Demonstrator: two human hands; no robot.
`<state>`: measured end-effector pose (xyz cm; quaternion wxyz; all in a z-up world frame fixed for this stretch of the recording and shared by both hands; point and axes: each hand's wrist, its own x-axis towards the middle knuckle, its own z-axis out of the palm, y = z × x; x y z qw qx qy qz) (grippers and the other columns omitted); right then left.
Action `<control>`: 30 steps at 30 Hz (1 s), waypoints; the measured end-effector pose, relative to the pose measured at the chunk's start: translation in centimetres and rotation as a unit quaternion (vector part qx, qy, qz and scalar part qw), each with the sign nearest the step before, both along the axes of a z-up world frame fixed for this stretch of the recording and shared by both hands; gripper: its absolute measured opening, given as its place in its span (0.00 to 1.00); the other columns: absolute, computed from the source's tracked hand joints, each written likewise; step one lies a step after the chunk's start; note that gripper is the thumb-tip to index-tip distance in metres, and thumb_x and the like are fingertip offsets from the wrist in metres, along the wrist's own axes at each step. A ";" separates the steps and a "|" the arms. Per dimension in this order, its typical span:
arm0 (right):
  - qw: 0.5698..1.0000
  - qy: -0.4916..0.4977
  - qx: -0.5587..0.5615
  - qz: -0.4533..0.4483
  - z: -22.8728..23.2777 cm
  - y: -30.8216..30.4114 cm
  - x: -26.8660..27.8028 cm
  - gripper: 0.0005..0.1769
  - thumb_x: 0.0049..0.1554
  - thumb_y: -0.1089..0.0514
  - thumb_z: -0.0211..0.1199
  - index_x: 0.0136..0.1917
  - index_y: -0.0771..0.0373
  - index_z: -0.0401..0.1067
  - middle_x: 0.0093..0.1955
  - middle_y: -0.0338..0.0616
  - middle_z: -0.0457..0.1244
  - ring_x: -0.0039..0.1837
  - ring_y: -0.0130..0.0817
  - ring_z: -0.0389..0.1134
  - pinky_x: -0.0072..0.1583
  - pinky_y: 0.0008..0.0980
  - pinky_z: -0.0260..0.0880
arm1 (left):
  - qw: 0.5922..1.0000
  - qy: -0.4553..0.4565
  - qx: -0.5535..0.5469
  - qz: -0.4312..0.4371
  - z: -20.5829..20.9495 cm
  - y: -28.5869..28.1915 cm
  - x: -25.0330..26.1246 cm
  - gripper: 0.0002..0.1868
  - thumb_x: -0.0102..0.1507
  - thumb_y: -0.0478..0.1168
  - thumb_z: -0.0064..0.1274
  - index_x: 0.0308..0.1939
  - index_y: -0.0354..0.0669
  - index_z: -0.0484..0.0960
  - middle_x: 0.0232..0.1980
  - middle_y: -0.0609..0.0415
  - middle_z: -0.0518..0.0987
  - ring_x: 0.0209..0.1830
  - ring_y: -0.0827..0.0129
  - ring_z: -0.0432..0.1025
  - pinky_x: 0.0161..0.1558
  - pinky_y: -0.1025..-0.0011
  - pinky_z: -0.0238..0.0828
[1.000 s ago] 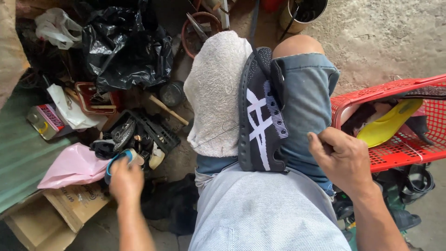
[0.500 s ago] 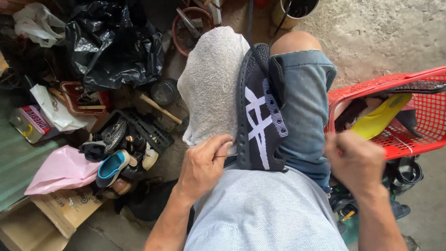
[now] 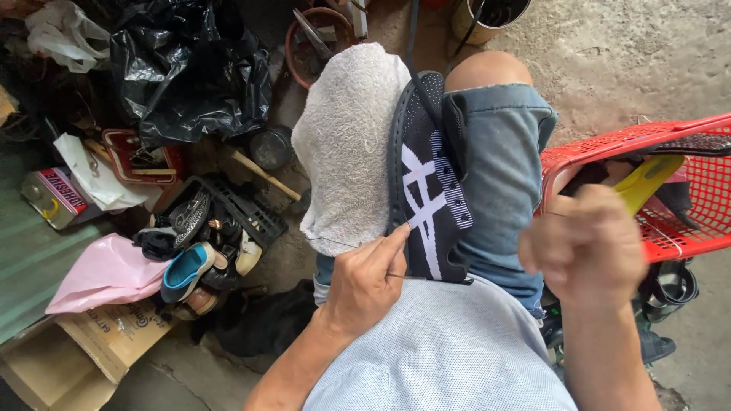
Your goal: Hand-sewing the sole of a sneaker using a needle and thread at a repair station.
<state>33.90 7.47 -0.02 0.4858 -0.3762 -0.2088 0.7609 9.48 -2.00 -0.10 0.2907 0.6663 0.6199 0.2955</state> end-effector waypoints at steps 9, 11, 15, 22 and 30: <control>0.636 -0.656 0.329 0.240 -2.2 -4.0 -1.7 0.07 0.67 0.54 0.57 0.53 0.50 0.76 0.40 0.37 0.67 0.42 0.39 0.72 0.44 0.37 0.72 | 1.000 0.023 0.010 0.002 -0.9 0.0 -0.1 0.15 0.65 0.27 0.48 0.53 0.35 0.85 0.20 0.55 0.74 0.17 0.68 0.71 0.18 0.76 0.67; 0.592 -0.684 0.342 0.255 -1.8 -4.6 -1.9 0.08 0.68 0.51 0.55 0.52 0.47 0.75 0.35 0.34 0.63 0.37 0.35 0.70 0.42 0.34 0.72 | 0.999 0.035 0.014 -0.004 -0.9 -0.1 -0.2 0.15 0.65 0.28 0.48 0.53 0.36 0.85 0.20 0.56 0.73 0.17 0.69 0.71 0.18 0.76 0.67; 0.644 -0.609 0.323 0.332 -0.8 -4.4 -1.5 0.13 0.64 0.55 0.58 0.37 0.56 0.65 0.27 0.36 0.59 0.30 0.38 0.65 0.33 0.36 0.63 | 0.998 0.044 0.039 -0.030 -0.8 0.2 -0.3 0.15 0.66 0.25 0.51 0.56 0.32 0.82 0.23 0.56 0.75 0.20 0.70 0.71 0.22 0.75 0.68; 0.645 -0.595 0.301 0.374 -0.7 -5.6 0.1 0.18 0.64 0.53 0.57 0.35 0.56 0.59 0.27 0.37 0.57 0.27 0.36 0.60 0.32 0.39 0.60 | 0.998 0.014 0.035 -0.044 -0.4 0.9 -0.4 0.17 0.64 0.20 0.51 0.57 0.30 0.79 0.34 0.53 0.83 0.24 0.69 0.74 0.26 0.72 0.73; 0.692 -0.577 0.220 0.374 0.0 -4.1 -0.7 0.11 0.64 0.50 0.55 0.44 0.57 0.67 0.34 0.40 0.63 0.36 0.38 0.66 0.42 0.39 0.64 | 0.999 -0.036 -0.003 0.001 -0.6 0.2 -0.8 0.13 0.66 0.25 0.51 0.54 0.29 0.81 0.43 0.45 0.87 0.29 0.68 0.80 0.33 0.72 0.81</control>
